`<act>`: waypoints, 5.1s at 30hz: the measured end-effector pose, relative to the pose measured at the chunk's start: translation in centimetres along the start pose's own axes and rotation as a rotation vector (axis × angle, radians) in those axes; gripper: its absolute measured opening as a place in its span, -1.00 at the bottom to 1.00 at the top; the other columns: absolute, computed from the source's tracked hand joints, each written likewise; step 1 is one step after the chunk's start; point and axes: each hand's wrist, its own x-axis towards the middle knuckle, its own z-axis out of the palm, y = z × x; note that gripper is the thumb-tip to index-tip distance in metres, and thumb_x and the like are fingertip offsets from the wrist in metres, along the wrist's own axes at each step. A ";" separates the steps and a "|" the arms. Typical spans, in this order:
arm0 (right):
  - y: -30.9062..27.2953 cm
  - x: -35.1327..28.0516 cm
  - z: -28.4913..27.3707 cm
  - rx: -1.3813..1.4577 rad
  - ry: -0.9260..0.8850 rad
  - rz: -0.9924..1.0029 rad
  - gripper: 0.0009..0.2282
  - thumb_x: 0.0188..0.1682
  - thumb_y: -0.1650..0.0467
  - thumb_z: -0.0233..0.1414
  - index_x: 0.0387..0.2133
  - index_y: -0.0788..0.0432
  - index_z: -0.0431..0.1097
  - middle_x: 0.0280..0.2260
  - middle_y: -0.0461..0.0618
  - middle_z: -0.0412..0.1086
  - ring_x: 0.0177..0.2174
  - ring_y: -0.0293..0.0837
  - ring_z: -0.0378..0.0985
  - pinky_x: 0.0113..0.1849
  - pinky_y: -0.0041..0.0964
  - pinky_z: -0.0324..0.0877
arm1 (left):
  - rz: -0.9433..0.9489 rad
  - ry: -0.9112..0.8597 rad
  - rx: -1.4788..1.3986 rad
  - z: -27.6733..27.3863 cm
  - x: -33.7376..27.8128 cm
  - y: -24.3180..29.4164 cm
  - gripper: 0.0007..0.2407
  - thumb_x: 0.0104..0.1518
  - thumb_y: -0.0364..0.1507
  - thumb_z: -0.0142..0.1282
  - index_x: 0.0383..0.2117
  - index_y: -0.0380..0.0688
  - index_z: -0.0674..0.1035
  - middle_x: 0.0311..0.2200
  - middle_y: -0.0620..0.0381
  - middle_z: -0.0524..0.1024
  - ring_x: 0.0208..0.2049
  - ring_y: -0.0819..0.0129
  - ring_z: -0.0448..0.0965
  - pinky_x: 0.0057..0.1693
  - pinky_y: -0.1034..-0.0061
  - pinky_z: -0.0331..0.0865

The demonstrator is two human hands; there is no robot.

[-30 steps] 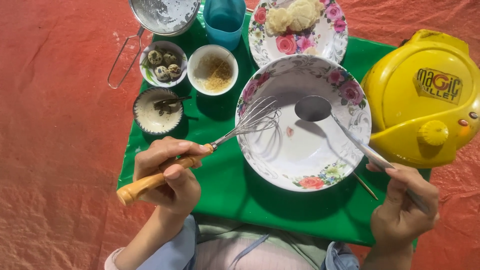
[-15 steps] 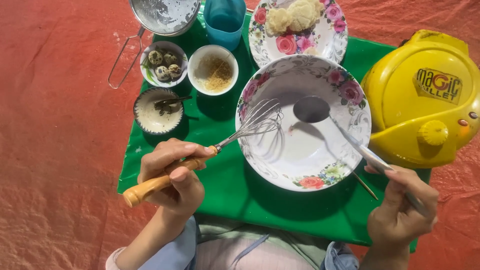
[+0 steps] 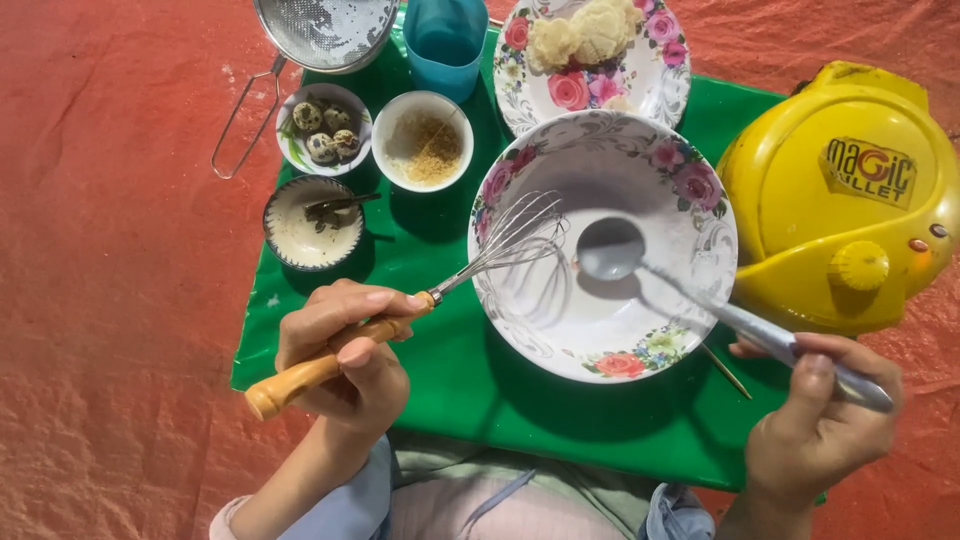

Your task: Preparing batter by cracking quail eggs and whisking in a bowl, then cooking the mixture in a small electric pastry maker.

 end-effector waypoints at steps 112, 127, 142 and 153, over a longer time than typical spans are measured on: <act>0.2 3.8 2.6 0.587 0.035 0.240 -0.75 -0.01 0.32 -0.30 -0.70 0.05 -0.02 -0.72 -0.11 0.09 -0.53 -0.17 0.26 -0.28 -0.35 0.24 | -0.579 0.171 -0.416 4.3 1.8 -4.1 -0.80 0.09 -0.32 -0.30 -0.39 -0.22 0.28 -0.48 0.04 0.37 -0.52 0.47 0.34 -0.41 0.70 0.25; -1.7 3.7 3.7 0.436 -0.061 0.092 -0.70 -0.05 0.27 -0.33 -0.74 0.10 -0.03 -0.84 -0.20 -0.09 -0.75 -0.33 0.03 -0.51 -0.45 0.17 | -0.630 0.099 -0.329 4.8 0.3 -5.0 -0.87 0.05 -0.46 -0.18 -0.32 -0.20 0.27 -0.41 0.09 0.32 -0.41 0.49 0.30 -0.21 0.64 0.25; -1.4 3.6 3.6 0.394 -0.061 0.056 -0.71 -0.04 0.31 -0.36 -0.75 0.11 -0.04 -0.83 -0.18 -0.07 -0.76 -0.34 0.01 -0.56 -0.49 0.14 | -0.922 -0.207 -0.149 5.6 2.1 -4.5 -0.69 -0.07 -0.33 -0.12 -0.20 -0.21 0.36 -0.27 0.05 0.39 -0.21 0.39 0.36 -0.07 0.60 0.17; -1.6 3.2 3.8 0.359 -0.035 0.068 -0.71 -0.04 0.31 -0.38 -0.75 0.10 -0.05 -0.83 -0.18 -0.09 -0.76 -0.34 -0.01 -0.53 -0.46 0.17 | -1.004 -0.323 -0.021 5.7 2.8 -5.1 -0.64 -0.11 -0.29 -0.12 -0.16 -0.15 0.37 -0.22 0.08 0.42 -0.20 0.43 0.39 -0.11 0.66 0.23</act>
